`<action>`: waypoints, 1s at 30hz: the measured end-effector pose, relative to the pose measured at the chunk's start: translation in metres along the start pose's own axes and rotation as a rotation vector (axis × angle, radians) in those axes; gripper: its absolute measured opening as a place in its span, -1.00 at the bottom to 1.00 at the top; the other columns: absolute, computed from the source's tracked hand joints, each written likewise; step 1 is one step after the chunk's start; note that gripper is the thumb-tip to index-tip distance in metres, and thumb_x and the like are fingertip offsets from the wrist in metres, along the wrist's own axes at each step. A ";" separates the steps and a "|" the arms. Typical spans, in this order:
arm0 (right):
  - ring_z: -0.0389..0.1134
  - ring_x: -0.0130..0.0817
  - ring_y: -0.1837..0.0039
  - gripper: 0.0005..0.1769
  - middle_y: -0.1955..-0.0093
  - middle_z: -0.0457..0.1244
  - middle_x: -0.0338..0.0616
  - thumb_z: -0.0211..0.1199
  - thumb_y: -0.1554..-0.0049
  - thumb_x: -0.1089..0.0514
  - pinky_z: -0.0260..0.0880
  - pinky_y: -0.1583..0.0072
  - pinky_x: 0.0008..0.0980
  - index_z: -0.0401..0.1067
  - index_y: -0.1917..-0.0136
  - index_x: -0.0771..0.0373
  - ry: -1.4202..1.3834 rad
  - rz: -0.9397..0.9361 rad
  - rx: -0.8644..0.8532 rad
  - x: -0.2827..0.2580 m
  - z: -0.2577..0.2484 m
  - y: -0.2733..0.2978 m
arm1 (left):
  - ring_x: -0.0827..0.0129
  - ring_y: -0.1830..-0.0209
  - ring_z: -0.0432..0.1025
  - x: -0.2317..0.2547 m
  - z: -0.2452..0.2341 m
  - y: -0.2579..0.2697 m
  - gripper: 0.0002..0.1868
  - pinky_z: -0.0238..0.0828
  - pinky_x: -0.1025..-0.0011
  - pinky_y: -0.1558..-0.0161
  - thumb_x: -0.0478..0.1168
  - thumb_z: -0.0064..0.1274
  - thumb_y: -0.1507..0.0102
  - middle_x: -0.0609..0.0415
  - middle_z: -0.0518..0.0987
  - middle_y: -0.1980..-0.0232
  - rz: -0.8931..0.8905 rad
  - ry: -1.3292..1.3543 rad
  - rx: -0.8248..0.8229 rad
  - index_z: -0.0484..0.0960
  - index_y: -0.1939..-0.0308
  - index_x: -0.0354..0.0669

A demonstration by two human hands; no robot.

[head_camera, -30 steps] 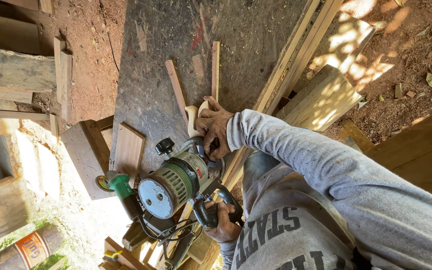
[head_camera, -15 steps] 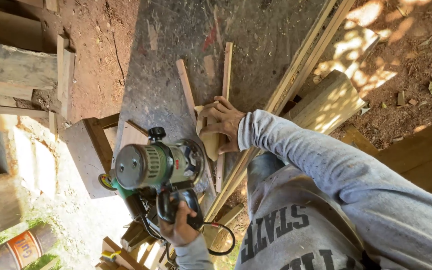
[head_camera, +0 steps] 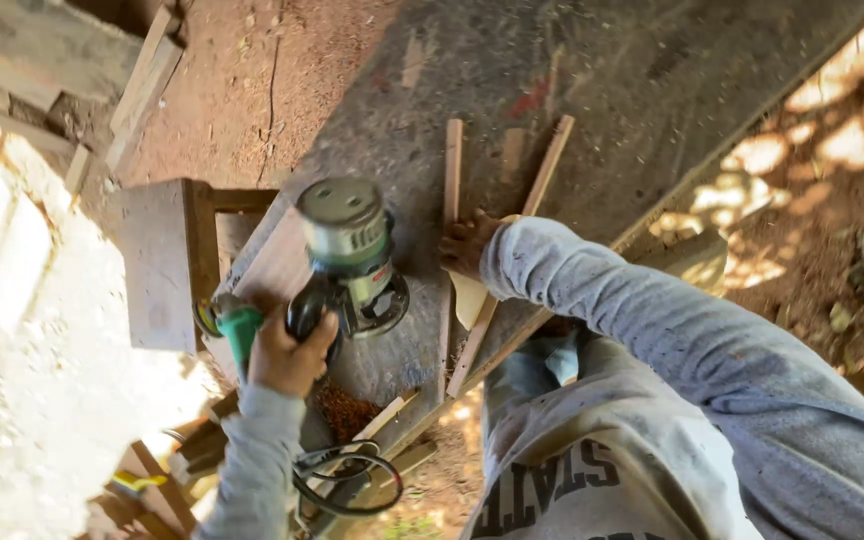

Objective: Use a wood router to shape and finish decorative wooden bird figures on a workbench.

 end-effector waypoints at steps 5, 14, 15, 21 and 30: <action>0.23 -0.04 -0.21 -0.44 -0.21 0.19 -0.19 0.31 -0.04 0.09 0.35 -0.15 0.12 0.26 -0.29 -0.09 -0.059 -0.104 0.083 0.023 -0.117 0.001 | 0.25 0.81 0.38 0.033 -0.018 -0.036 -0.61 0.38 0.41 0.71 -0.01 0.34 -0.11 -0.11 0.48 0.68 0.032 -0.064 -0.175 0.64 0.18 -0.21; 0.22 0.11 -0.45 -0.32 -0.36 0.21 0.09 0.25 -0.14 -0.24 0.26 -0.43 -0.02 0.31 -0.30 0.31 -0.748 0.318 0.516 0.016 -0.249 0.012 | 0.17 0.69 0.48 0.053 -0.008 -0.093 -0.39 0.55 0.32 0.65 -0.02 0.34 -0.10 -0.16 0.60 0.50 -0.054 -0.207 -0.341 0.61 -0.18 -0.14; 0.19 0.19 -0.46 -0.44 -0.36 0.17 0.14 0.29 -0.19 -0.04 0.29 -0.41 0.06 0.26 -0.29 0.35 -0.785 0.314 0.504 0.012 -0.255 0.011 | 0.14 0.71 0.47 0.055 -0.008 -0.095 -0.33 0.54 0.29 0.67 -0.03 0.37 -0.07 -0.18 0.60 0.50 -0.047 -0.208 -0.348 0.60 -0.23 -0.13; 0.22 0.34 -0.38 -0.35 -0.29 0.17 0.30 0.31 -0.19 0.14 0.40 -0.28 0.15 0.11 -0.39 0.48 -0.701 0.125 0.698 0.021 -0.244 0.016 | 0.20 0.62 0.50 0.076 -0.024 -0.082 -0.30 0.55 0.35 0.58 -0.12 0.31 -0.15 -0.11 0.60 0.47 -0.084 -0.254 -0.393 0.49 -0.34 -0.23; 0.19 0.10 -0.42 -0.46 -0.36 0.13 0.17 0.36 -0.16 0.10 0.34 -0.32 0.02 0.32 -0.31 0.39 -0.799 0.340 0.632 0.023 -0.245 0.027 | 0.15 0.69 0.51 0.058 -0.015 -0.113 -0.37 0.57 0.27 0.62 -0.05 0.40 -0.09 -0.08 0.62 0.53 -0.060 -0.246 -0.374 0.63 -0.19 -0.18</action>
Point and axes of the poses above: each hand's wrist, its own y-axis away from the middle knuckle, its own z-axis out of the palm, x = y × z, the point moved 3 cm from there along -y, towards the middle knuckle
